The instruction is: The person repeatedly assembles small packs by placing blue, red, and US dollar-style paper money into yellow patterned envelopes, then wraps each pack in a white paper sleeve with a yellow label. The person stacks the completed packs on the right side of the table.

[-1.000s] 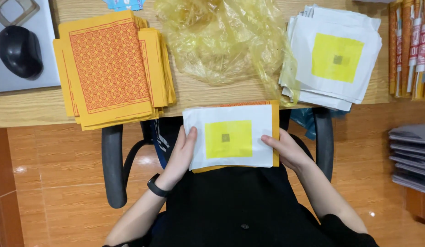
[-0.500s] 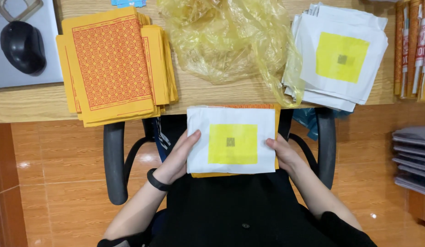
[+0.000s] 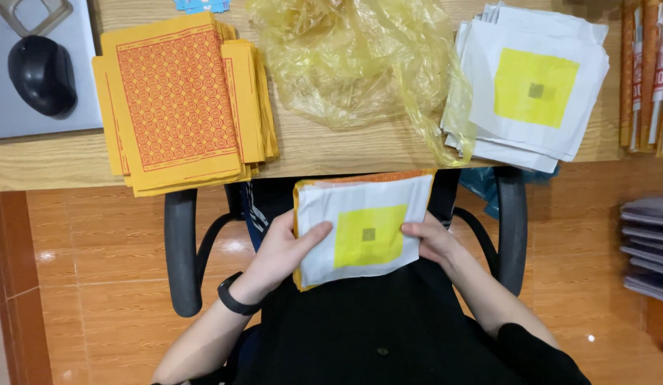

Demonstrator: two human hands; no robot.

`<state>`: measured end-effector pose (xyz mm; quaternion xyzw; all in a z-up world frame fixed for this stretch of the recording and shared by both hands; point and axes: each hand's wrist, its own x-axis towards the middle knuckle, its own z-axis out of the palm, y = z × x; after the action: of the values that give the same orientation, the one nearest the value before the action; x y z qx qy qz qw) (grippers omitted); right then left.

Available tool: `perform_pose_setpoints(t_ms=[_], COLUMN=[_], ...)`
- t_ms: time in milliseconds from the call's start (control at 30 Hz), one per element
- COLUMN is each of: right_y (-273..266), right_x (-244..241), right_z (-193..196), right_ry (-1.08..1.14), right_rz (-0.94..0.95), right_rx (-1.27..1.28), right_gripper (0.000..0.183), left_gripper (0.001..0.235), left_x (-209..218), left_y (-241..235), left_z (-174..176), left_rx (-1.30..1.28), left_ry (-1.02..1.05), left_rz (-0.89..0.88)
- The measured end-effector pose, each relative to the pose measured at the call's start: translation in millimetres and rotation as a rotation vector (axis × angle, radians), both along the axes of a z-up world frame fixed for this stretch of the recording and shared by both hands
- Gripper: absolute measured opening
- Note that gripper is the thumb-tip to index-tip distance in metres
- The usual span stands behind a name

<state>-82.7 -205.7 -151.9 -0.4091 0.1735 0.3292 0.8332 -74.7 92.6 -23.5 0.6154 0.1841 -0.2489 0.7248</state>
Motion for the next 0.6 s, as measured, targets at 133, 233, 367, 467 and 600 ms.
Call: perform_pose_setpoints(t_ms=[133, 233, 367, 467, 600], right_y=[-19.8, -31.8, -23.9, -38.6, -51.3], right_x=[15.9, 39.7, 79.1, 86.8, 132.8], right_z=[13.7, 34.5, 107.7, 104.3, 135.0], right_ry=[-0.093, -0.298, -0.609, -0.708, -0.846], right_rz=[0.092, 0.257, 0.51, 0.566, 0.65], right_rx=[-0.076, -0.256, -0.288, -0.179, -0.254], right_gripper=[0.058, 0.045, 0.025, 0.037, 0.03], left_gripper=[0.022, 0.029, 0.037, 0.027, 0.026], left_x=[8.9, 23.8, 46.0, 55.1, 60.3], left_y=[8.5, 16.6, 27.0, 29.1, 27.0], left_z=[-0.5, 13.3, 22.5, 28.8, 25.3], left_rx=[0.017, -0.048, -0.166, -0.29, -0.311], left_ry=[-0.085, -0.19, -0.304, -0.366, -0.473], left_rz=[-0.133, -0.263, -0.353, -0.387, -0.511])
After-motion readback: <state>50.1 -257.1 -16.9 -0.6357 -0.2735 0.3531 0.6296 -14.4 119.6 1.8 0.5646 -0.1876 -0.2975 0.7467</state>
